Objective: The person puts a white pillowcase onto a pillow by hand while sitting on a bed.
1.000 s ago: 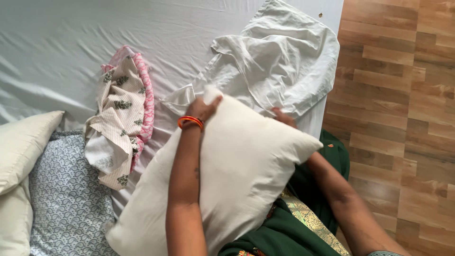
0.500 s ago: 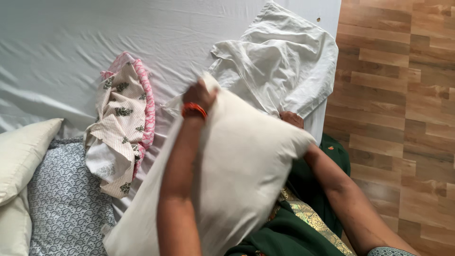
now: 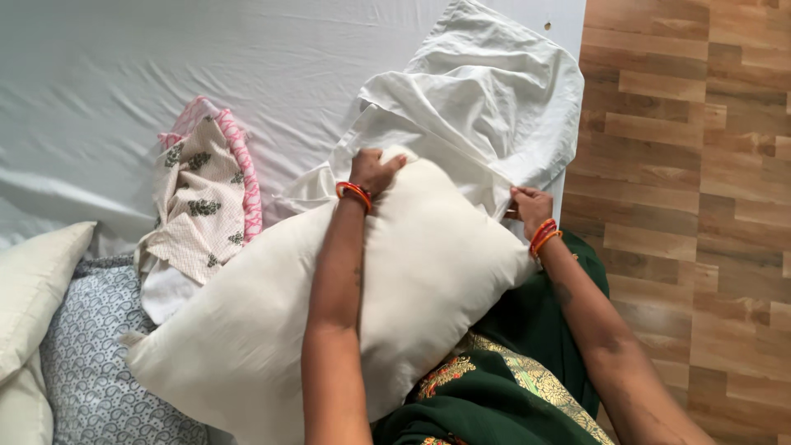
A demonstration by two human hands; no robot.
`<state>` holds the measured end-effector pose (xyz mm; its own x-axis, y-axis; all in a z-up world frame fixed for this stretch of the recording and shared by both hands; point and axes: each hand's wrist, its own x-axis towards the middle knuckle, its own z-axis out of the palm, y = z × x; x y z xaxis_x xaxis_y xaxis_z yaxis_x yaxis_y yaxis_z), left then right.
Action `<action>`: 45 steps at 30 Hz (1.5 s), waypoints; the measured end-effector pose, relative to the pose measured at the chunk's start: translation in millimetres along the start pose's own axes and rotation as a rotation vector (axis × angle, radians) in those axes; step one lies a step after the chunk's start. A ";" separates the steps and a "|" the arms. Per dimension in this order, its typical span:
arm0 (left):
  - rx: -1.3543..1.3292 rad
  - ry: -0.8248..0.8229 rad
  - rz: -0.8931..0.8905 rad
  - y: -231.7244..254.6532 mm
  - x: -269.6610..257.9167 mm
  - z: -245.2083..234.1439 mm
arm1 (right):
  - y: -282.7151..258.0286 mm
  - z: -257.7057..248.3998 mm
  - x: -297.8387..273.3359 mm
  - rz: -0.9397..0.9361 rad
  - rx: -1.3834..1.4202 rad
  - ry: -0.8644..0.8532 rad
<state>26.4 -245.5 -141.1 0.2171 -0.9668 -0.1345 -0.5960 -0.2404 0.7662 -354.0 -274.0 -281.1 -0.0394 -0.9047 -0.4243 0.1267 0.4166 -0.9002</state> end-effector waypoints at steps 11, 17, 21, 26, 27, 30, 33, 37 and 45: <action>0.368 -0.194 -0.130 -35.0 43.6 46.8 | -6.1 -9.2 -44.9 -0.032 -0.035 -0.072; 0.327 -0.047 -0.031 -40.1 67.7 62.9 | -4.4 -3.5 -70.8 -0.244 -0.171 -0.007; 0.209 0.163 -0.041 -59.4 93.9 53.0 | -16.2 0.5 -76.1 -0.282 -0.354 0.098; 0.179 0.371 -0.077 -91.8 103.6 27.9 | -6.7 -5.7 -60.4 -0.464 -0.498 0.078; 0.176 0.400 -0.100 -99.0 104.1 25.6 | 0.8 -9.7 -54.1 -0.502 -0.539 0.091; 0.180 0.524 -0.077 -115.8 110.0 24.8 | 20.2 -27.0 -23.8 -0.365 -0.356 0.283; 0.142 0.653 -0.119 -132.3 109.8 0.9 | 18.9 -37.3 -7.9 -0.348 0.083 0.371; 0.014 0.720 -0.209 -129.5 100.1 -34.7 | 22.2 -38.7 -14.7 -0.214 0.278 0.284; 0.231 0.091 0.055 -57.5 86.4 85.0 | -42.6 11.7 -56.7 -0.447 -0.523 0.126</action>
<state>13.7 -322.6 -250.2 0.2420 -0.9698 -0.0312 -0.7674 -0.2110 0.6054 -345.5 -241.5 -217.5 -0.0955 -0.9953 0.0187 -0.4210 0.0234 -0.9067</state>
